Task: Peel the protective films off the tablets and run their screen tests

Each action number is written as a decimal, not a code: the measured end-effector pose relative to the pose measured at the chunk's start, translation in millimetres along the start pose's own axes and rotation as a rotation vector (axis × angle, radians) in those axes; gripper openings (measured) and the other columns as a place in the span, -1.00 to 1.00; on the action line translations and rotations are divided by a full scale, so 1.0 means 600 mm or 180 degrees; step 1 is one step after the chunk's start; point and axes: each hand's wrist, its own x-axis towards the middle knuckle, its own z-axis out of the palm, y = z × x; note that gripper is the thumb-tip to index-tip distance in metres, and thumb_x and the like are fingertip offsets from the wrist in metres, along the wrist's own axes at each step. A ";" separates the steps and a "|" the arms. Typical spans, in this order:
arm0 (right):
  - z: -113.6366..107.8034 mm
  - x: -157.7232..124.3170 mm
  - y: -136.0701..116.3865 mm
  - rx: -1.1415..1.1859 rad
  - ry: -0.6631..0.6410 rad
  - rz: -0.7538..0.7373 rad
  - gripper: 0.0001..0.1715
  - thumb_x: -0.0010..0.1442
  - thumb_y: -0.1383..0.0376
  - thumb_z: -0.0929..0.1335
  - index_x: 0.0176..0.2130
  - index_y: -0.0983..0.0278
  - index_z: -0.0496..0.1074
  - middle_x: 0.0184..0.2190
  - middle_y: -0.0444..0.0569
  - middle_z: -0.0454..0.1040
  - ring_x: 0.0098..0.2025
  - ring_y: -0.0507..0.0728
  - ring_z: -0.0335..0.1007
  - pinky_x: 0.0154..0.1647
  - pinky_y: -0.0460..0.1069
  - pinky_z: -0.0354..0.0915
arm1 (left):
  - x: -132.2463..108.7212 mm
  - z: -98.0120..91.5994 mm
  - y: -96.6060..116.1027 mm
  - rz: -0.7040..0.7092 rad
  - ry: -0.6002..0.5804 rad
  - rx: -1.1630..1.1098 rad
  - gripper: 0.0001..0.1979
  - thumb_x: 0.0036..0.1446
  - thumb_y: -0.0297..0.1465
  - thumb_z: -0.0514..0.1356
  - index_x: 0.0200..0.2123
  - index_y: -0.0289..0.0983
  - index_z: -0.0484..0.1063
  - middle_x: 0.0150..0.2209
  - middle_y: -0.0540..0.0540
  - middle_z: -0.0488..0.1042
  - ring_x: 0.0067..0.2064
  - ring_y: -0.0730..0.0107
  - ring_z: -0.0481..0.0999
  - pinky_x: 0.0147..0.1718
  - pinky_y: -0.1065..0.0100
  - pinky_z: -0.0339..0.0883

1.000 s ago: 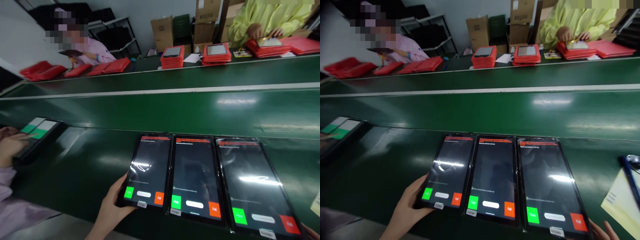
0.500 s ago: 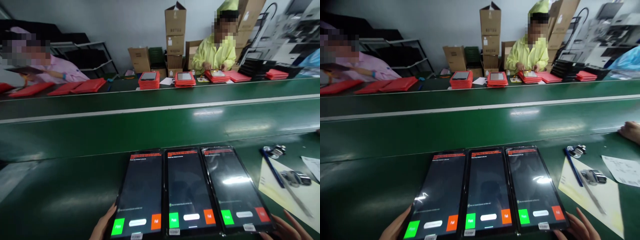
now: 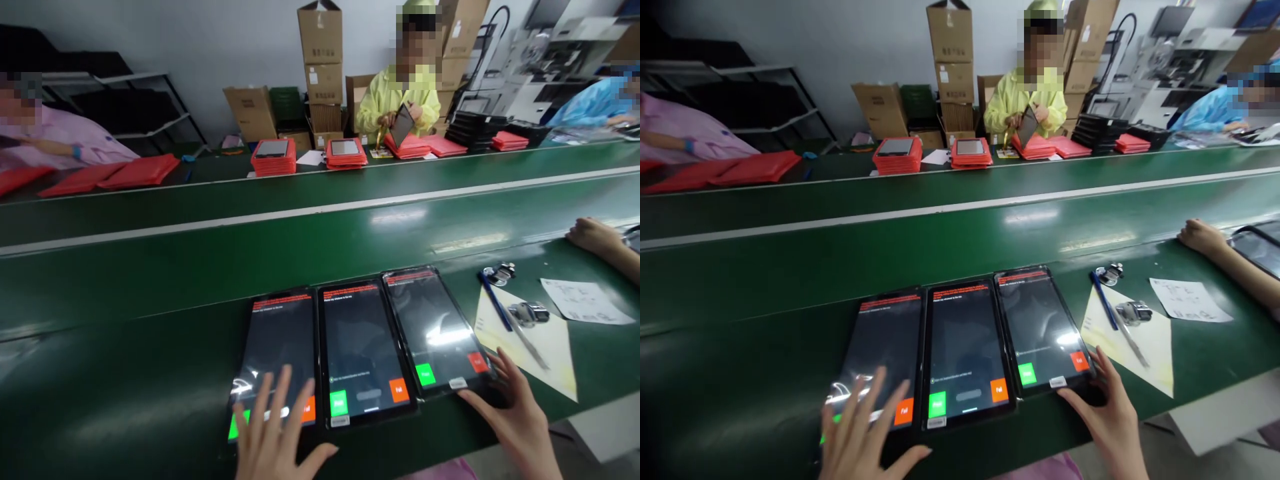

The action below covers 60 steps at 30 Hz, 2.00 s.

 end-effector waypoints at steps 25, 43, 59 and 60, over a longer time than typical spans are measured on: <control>-0.001 0.060 -0.111 0.0264 -0.0708 -0.1736 -0.83 0.41 0.44 0.29 -0.02 0.36 0.42 0.01 0.15 0.38 0.05 0.19 0.32 0.08 0.08 0.20 | 0.030 -0.026 0.063 -0.0144 0.0358 -0.0837 -0.58 0.25 -0.01 -0.02 -0.10 0.02 0.57 0.16 0.18 0.40 0.37 0.61 0.17 0.62 0.16 -0.59; 0.036 0.222 -0.103 -0.0467 -0.0751 -0.2180 -0.61 0.54 0.12 0.15 -0.07 0.25 0.44 -0.08 -0.04 0.46 -0.08 0.14 0.35 -0.10 0.07 0.19 | 0.023 -0.033 -0.183 0.0009 0.0434 -0.0231 -0.69 0.28 -0.25 0.03 -0.05 -0.29 0.41 -0.03 0.00 0.48 0.12 0.76 0.34 0.63 0.49 -0.51; 0.125 0.271 -0.092 -0.1054 -0.1142 -0.2031 -0.49 0.52 0.11 0.16 -0.16 0.16 0.63 0.05 0.03 0.45 0.03 0.26 0.36 -0.02 0.23 0.35 | 0.342 -0.014 -0.058 -0.0127 -0.2094 -0.1705 -0.50 0.31 -0.09 -0.08 0.23 -0.02 0.32 0.27 0.06 0.29 0.39 0.49 0.28 0.45 -0.26 -0.84; 0.127 0.275 -0.092 -0.1128 -0.1131 -0.1979 -0.58 0.49 0.14 0.22 -0.12 0.18 0.62 0.06 0.05 0.45 0.04 0.28 0.36 -0.01 0.24 0.36 | 0.349 -0.007 -0.043 -0.0034 -0.2163 -0.1758 -0.51 0.32 -0.13 -0.09 0.24 -0.03 0.31 0.28 0.07 0.27 0.44 0.47 0.21 0.43 -0.27 -0.87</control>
